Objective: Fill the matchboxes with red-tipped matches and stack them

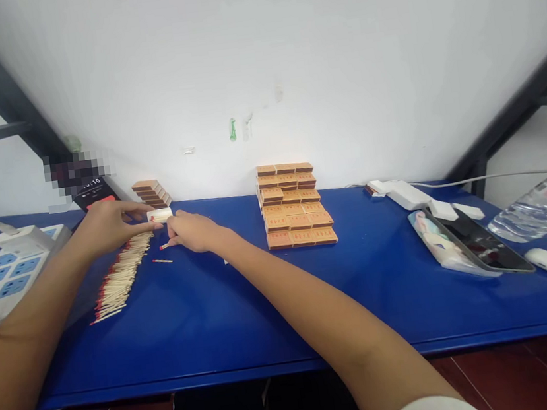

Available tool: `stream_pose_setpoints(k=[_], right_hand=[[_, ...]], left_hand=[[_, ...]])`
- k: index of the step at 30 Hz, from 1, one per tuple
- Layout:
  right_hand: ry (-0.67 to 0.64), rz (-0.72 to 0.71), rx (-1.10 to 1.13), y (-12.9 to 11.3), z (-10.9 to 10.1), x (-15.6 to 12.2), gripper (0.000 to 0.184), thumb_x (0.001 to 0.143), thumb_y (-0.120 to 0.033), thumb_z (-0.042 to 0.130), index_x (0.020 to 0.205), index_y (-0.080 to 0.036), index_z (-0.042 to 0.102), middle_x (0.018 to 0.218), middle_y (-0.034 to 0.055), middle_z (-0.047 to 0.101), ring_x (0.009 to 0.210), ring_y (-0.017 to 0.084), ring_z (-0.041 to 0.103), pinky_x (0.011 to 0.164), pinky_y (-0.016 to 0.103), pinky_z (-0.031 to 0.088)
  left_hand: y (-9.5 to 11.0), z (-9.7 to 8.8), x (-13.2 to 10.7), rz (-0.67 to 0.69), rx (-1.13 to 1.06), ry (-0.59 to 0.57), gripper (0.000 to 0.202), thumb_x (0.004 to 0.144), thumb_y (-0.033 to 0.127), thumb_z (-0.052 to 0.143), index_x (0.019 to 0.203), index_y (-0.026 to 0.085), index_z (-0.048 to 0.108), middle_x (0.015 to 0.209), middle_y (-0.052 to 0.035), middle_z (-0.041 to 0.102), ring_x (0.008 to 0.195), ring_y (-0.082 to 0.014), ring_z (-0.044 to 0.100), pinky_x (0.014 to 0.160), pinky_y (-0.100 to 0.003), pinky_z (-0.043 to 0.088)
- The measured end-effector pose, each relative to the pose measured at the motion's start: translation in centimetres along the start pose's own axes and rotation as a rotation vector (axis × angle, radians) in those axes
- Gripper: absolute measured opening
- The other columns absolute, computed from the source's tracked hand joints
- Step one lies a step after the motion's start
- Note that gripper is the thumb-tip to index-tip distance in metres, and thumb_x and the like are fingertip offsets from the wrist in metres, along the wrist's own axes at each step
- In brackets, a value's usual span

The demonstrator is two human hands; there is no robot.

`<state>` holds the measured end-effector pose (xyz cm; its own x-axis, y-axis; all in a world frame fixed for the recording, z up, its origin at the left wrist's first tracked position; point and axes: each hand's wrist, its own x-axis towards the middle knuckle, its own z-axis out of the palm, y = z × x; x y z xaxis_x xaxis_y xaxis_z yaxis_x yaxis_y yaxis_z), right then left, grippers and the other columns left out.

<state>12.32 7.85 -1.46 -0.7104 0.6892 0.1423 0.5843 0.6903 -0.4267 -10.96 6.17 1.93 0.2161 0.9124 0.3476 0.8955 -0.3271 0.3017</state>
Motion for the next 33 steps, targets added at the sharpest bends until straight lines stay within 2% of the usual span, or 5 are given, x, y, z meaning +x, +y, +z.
stream_pose_setpoints(k=[3,12,21,26,33], right_hand=[[-0.015,0.012,-0.02,-0.1,-0.1,-0.1,0.022,0.107,-0.034,0.071,0.122,-0.018,0.072,0.122,0.0094,0.066,0.096,0.019,0.065,0.082,0.028,0.045],[-0.084,0.002,-0.032,-0.8,-0.5,0.1,0.023,0.111,-0.029,0.063,0.108,-0.013,0.08,0.123,0.0154,0.075,0.095,0.022,0.069,0.076,0.029,0.045],[-0.241,0.01,-0.1,-3.8,-0.9,-0.9,0.039,0.112,-0.034,0.061,0.082,-0.012,0.075,0.088,0.011,0.078,0.072,0.018,0.061,0.063,0.031,0.039],[-0.253,0.014,-0.113,-4.5,-1.3,-1.5,0.038,0.109,-0.045,0.065,0.092,-0.014,0.079,0.097,0.0138,0.08,0.078,0.022,0.068,0.066,0.033,0.046],[-0.21,0.01,-0.23,-5.2,-0.3,-1.7,0.016,0.103,-0.023,0.071,0.105,-0.01,0.079,0.121,0.0247,0.078,0.091,0.029,0.075,0.072,0.035,0.056]], left_hand=[[-0.2,0.1,0.1,-0.001,-0.002,0.013,0.059,0.077,0.073,0.082,0.109,0.024,0.089,0.087,-0.0072,0.081,0.084,-0.0272,0.071,0.078,-0.034,0.051],[-0.1,-0.2,0.0,0.028,0.035,-0.023,0.058,0.084,0.069,0.082,0.115,0.02,0.088,0.089,-0.0039,0.081,0.084,-0.0228,0.069,0.079,-0.033,0.048],[-0.2,-0.2,0.1,0.009,0.014,0.003,0.053,0.078,0.062,0.09,0.109,0.019,0.088,0.092,-0.0087,0.083,0.089,-0.0278,0.073,0.078,-0.034,0.05],[-0.6,0.1,0.2,0.015,0.02,0.015,0.053,0.077,0.066,0.087,0.106,0.021,0.088,0.092,-0.0091,0.083,0.09,-0.0293,0.074,0.078,-0.034,0.051],[-0.7,0.1,0.3,0.026,0.029,0.006,0.063,0.077,0.075,0.082,0.109,0.021,0.089,0.094,-0.0105,0.084,0.09,-0.0301,0.075,0.076,-0.035,0.051]])
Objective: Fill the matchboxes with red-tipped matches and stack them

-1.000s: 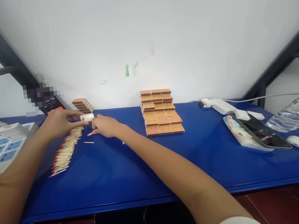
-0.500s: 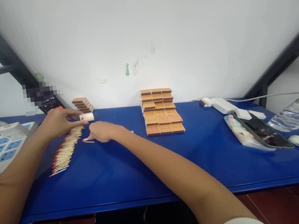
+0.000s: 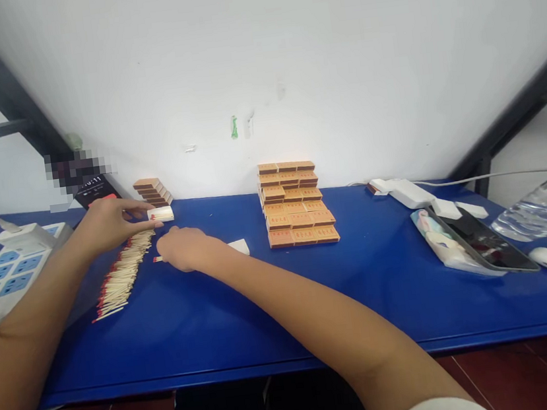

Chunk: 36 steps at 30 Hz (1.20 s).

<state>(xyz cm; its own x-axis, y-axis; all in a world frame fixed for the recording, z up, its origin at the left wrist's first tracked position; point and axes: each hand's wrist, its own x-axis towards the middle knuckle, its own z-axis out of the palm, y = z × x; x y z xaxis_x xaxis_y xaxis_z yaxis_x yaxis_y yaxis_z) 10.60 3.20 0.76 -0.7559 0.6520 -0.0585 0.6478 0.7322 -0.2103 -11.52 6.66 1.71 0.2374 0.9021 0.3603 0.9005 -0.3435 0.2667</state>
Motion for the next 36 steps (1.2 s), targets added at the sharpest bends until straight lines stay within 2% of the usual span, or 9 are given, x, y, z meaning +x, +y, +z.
stream_pose_setpoints(k=[5,8,12,16,21,26,30,33,36], right_hand=[[0.0,-0.014,0.014,1.0,-0.8,0.1,0.016,0.107,-0.022,0.066,0.106,-0.011,0.077,0.123,0.0225,0.076,0.095,0.028,0.074,0.08,0.036,0.058],[0.101,0.058,-0.005,2.4,-1.8,0.1,0.027,0.113,-0.03,0.056,0.119,-0.01,0.073,0.127,0.0234,0.072,0.099,0.03,0.075,0.083,0.038,0.058],[0.235,0.137,-0.025,3.7,-2.6,0.0,0.025,0.113,-0.027,0.055,0.126,-0.01,0.068,0.134,0.0234,0.067,0.106,0.03,0.075,0.089,0.038,0.057],[0.214,0.149,-0.024,3.7,-2.6,-0.3,0.025,0.114,-0.03,0.055,0.125,-0.011,0.068,0.132,0.0227,0.067,0.109,0.031,0.075,0.091,0.039,0.057],[0.241,0.116,-0.035,3.4,-2.6,-0.5,0.023,0.114,-0.028,0.054,0.123,-0.012,0.07,0.133,0.0195,0.068,0.11,0.03,0.073,0.089,0.038,0.056],[0.365,0.071,0.002,3.9,-2.5,-0.1,0.02,0.113,-0.024,0.055,0.12,-0.015,0.072,0.128,0.0146,0.07,0.106,0.025,0.07,0.088,0.035,0.052],[0.483,-0.026,0.159,2.5,-1.7,0.1,0.02,0.111,-0.027,0.057,0.109,-0.016,0.074,0.117,0.0097,0.074,0.1,0.021,0.068,0.085,0.033,0.048],[0.363,-0.184,0.321,-0.4,-0.6,0.0,0.018,0.108,-0.031,0.064,0.102,-0.018,0.075,0.105,0.0047,0.075,0.095,0.018,0.068,0.08,0.03,0.046],[0.233,-0.303,0.347,-3.8,0.8,-0.5,0.021,0.105,-0.041,0.07,0.107,-0.02,0.076,0.112,0.0046,0.074,0.098,0.019,0.069,0.076,0.029,0.047]], left_hand=[[0.2,-0.2,0.0,-0.02,-0.008,-0.033,0.066,0.077,0.075,0.081,0.112,0.02,0.088,0.092,-0.0096,0.083,0.085,-0.027,0.072,0.078,-0.034,0.05],[0.8,-0.3,0.0,-0.042,-0.066,-0.097,0.067,0.073,0.077,0.082,0.111,0.022,0.089,0.093,-0.0088,0.083,0.085,-0.0272,0.071,0.077,-0.033,0.05],[2.2,-0.4,-0.3,0.014,-0.172,-0.158,0.061,0.073,0.073,0.084,0.107,0.022,0.09,0.097,-0.0087,0.084,0.088,-0.0262,0.071,0.079,-0.032,0.052],[3.1,-0.5,-0.5,0.061,-0.219,-0.17,0.053,0.071,0.065,0.088,0.101,0.022,0.09,0.092,-0.0089,0.083,0.085,-0.0265,0.072,0.078,-0.032,0.052],[3.6,-0.6,-0.4,0.062,-0.243,-0.199,0.055,0.07,0.064,0.09,0.104,0.02,0.09,0.091,-0.009,0.083,0.084,-0.0248,0.071,0.076,-0.03,0.052],[3.2,-0.9,-0.4,-0.014,-0.293,-0.187,0.06,0.071,0.065,0.089,0.111,0.02,0.089,0.095,-0.0086,0.084,0.083,-0.0244,0.072,0.074,-0.029,0.052],[1.9,-1.2,-0.3,-0.042,-0.169,-0.07,0.054,0.077,0.059,0.084,0.114,0.018,0.089,0.096,-0.0094,0.085,0.083,-0.0254,0.074,0.078,-0.032,0.053],[0.8,-1.1,-0.1,-0.046,-0.039,0.003,0.043,0.08,0.048,0.082,0.108,0.017,0.09,0.089,-0.0097,0.082,0.086,-0.0282,0.075,0.082,-0.034,0.052],[0.2,-0.7,0.1,-0.059,-0.03,0.022,0.047,0.074,0.055,0.088,0.104,0.018,0.089,0.086,-0.0092,0.081,0.085,-0.0294,0.075,0.081,-0.035,0.052]])
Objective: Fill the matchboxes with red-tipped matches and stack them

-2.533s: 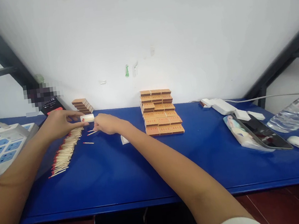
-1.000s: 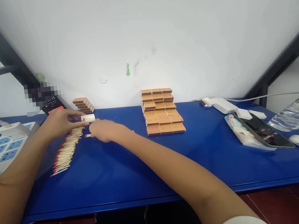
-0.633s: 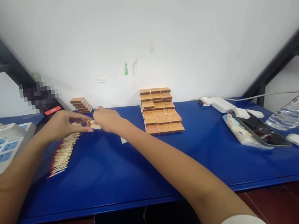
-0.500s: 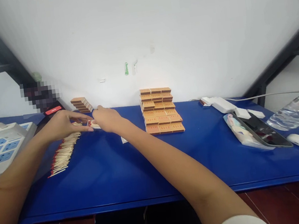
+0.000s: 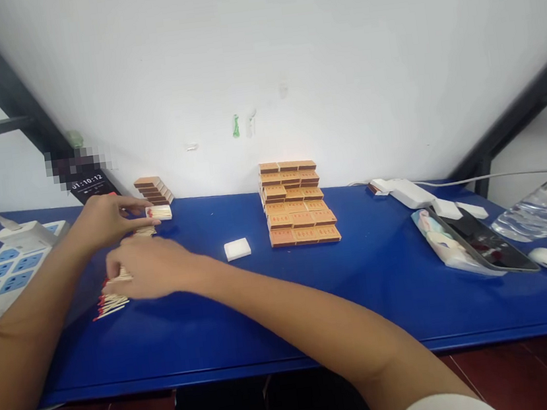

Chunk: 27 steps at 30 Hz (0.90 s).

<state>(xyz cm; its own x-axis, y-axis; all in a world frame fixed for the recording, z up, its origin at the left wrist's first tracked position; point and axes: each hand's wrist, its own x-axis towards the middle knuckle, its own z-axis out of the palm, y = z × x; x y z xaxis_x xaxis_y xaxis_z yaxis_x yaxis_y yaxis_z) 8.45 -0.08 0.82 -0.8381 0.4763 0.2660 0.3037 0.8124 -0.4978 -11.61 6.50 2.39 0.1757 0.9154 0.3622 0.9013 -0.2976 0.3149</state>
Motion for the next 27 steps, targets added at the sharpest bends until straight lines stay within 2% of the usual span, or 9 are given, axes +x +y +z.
stream_pose_setpoints(k=[3,7,14,18,20,24,27], right_hand=[[-0.044,-0.043,-0.13,-1.9,1.9,-0.1,0.024,0.107,-0.043,0.07,0.108,-0.019,0.074,0.118,0.0075,0.072,0.104,0.022,0.07,0.075,0.03,0.052],[-0.073,-0.025,-0.265,-2.3,2.7,-0.3,0.023,0.11,-0.038,0.065,0.11,-0.016,0.071,0.128,0.0133,0.071,0.115,0.029,0.073,0.08,0.038,0.061],[-0.124,0.032,-0.276,-2.0,3.1,-0.2,0.022,0.112,-0.032,0.059,0.105,-0.016,0.072,0.124,0.0157,0.072,0.108,0.032,0.077,0.08,0.045,0.067],[-0.124,0.052,-0.308,-2.3,3.9,-0.3,0.01,0.106,-0.021,0.065,0.109,-0.015,0.072,0.125,0.0183,0.071,0.103,0.03,0.078,0.08,0.044,0.069],[-0.144,0.047,-0.343,-2.6,3.8,-0.5,0.011,0.103,-0.014,0.066,0.112,-0.013,0.072,0.125,0.0196,0.071,0.103,0.03,0.079,0.079,0.044,0.07],[-0.205,0.033,-0.411,-3.2,3.1,-1.0,0.023,0.1,-0.003,0.06,0.119,-0.009,0.071,0.131,0.0227,0.069,0.105,0.032,0.079,0.074,0.043,0.07],[-0.235,0.01,-0.455,-3.7,2.6,-1.3,0.028,0.095,0.005,0.06,0.119,-0.007,0.071,0.133,0.0257,0.069,0.107,0.032,0.079,0.076,0.041,0.07]], left_hand=[[-0.3,0.3,0.1,0.011,-0.012,0.004,0.051,0.071,0.061,0.09,0.104,0.022,0.088,0.087,-0.0079,0.081,0.085,-0.0283,0.073,0.081,-0.036,0.051],[-0.4,0.3,0.1,0.015,-0.008,0.006,0.049,0.072,0.062,0.089,0.103,0.024,0.088,0.086,-0.0065,0.08,0.083,-0.027,0.072,0.081,-0.035,0.05],[-0.2,0.2,0.0,0.033,-0.004,-0.005,0.052,0.074,0.063,0.087,0.105,0.021,0.088,0.087,-0.0074,0.08,0.084,-0.0267,0.071,0.081,-0.035,0.048],[-0.1,0.2,0.0,0.021,-0.006,-0.017,0.049,0.073,0.065,0.085,0.098,0.023,0.086,0.088,-0.0069,0.081,0.086,-0.0274,0.072,0.081,-0.034,0.049],[-0.1,0.2,0.0,0.016,-0.003,-0.023,0.048,0.071,0.065,0.086,0.097,0.024,0.086,0.088,-0.0065,0.081,0.087,-0.0279,0.072,0.082,-0.034,0.049],[-0.2,0.3,0.1,0.021,0.003,-0.024,0.051,0.07,0.066,0.085,0.1,0.024,0.086,0.088,-0.0063,0.08,0.086,-0.0283,0.072,0.081,-0.034,0.049],[-0.2,0.3,0.1,0.025,0.014,-0.029,0.051,0.071,0.066,0.084,0.101,0.024,0.087,0.088,-0.0067,0.081,0.086,-0.0277,0.072,0.081,-0.034,0.05]])
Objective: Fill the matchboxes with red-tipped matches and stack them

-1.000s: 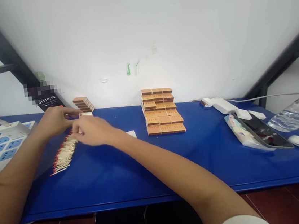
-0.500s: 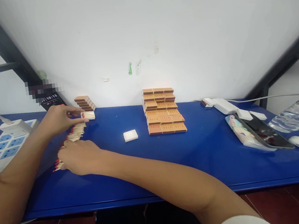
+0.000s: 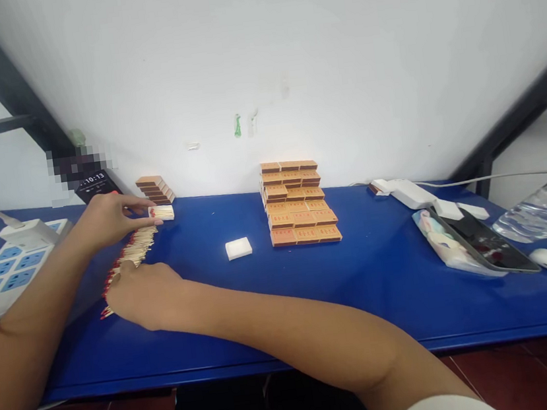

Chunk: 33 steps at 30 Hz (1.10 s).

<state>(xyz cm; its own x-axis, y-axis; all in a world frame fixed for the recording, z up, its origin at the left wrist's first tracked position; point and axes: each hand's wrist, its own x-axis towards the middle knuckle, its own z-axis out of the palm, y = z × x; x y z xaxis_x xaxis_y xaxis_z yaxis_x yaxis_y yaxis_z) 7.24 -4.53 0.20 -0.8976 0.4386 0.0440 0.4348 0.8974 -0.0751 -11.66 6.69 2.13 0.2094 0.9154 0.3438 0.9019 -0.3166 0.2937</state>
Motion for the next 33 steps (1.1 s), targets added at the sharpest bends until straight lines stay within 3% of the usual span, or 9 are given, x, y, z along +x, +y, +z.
stream_pose_setpoints(k=[8,16,20,23,29,33], right_hand=[[-0.057,-0.019,-0.022,0.3,-0.4,0.0,0.032,0.092,0.006,0.063,0.122,-0.004,0.07,0.135,0.0316,0.068,0.096,0.032,0.08,0.069,0.04,0.068],[-0.09,0.051,0.065,2.7,-3.6,-0.3,0.011,0.096,-0.001,0.067,0.095,-0.009,0.075,0.123,0.0252,0.077,0.09,0.03,0.079,0.07,0.038,0.064],[-0.102,0.158,0.102,4.8,-5.0,-1.1,0.005,0.098,-0.009,0.073,0.095,-0.01,0.077,0.113,0.0215,0.08,0.082,0.025,0.075,0.073,0.035,0.059],[-0.111,0.21,0.161,6.3,-5.6,-1.5,0.013,0.104,-0.017,0.071,0.097,-0.011,0.079,0.105,0.0169,0.081,0.081,0.022,0.073,0.075,0.033,0.055],[-0.072,0.291,0.11,9.5,-6.4,-1.9,0.027,0.113,-0.027,0.058,0.109,-0.009,0.078,0.108,0.0182,0.08,0.079,0.02,0.069,0.072,0.031,0.047],[0.058,0.39,0.097,11.6,-5.5,-1.9,0.031,0.116,-0.026,0.052,0.117,-0.005,0.075,0.125,0.0232,0.075,0.094,0.022,0.072,0.081,0.031,0.05]], left_hand=[[0.0,-0.2,-0.1,0.006,-0.019,0.0,0.05,0.071,0.063,0.088,0.101,0.023,0.087,0.087,-0.0081,0.08,0.083,-0.0274,0.071,0.079,-0.034,0.049],[0.1,-0.1,0.0,0.005,-0.034,-0.023,0.052,0.071,0.065,0.088,0.101,0.023,0.087,0.094,-0.0102,0.084,0.085,-0.0289,0.074,0.078,-0.033,0.049],[0.6,-0.2,-0.1,0.01,-0.083,-0.064,0.056,0.071,0.065,0.086,0.104,0.021,0.088,0.101,-0.0116,0.086,0.087,-0.0286,0.074,0.079,-0.033,0.051],[0.9,-0.2,-0.1,0.005,-0.106,-0.1,0.057,0.073,0.064,0.083,0.108,0.019,0.088,0.1,-0.011,0.086,0.086,-0.0273,0.074,0.08,-0.033,0.052],[1.7,-0.1,-0.3,-0.02,-0.181,-0.135,0.059,0.07,0.063,0.087,0.11,0.019,0.089,0.092,-0.0088,0.085,0.083,-0.0252,0.072,0.074,-0.031,0.052],[2.7,0.0,-0.6,0.001,-0.271,-0.186,0.057,0.069,0.06,0.093,0.109,0.02,0.09,0.089,-0.0077,0.084,0.083,-0.0243,0.071,0.071,-0.029,0.053]])
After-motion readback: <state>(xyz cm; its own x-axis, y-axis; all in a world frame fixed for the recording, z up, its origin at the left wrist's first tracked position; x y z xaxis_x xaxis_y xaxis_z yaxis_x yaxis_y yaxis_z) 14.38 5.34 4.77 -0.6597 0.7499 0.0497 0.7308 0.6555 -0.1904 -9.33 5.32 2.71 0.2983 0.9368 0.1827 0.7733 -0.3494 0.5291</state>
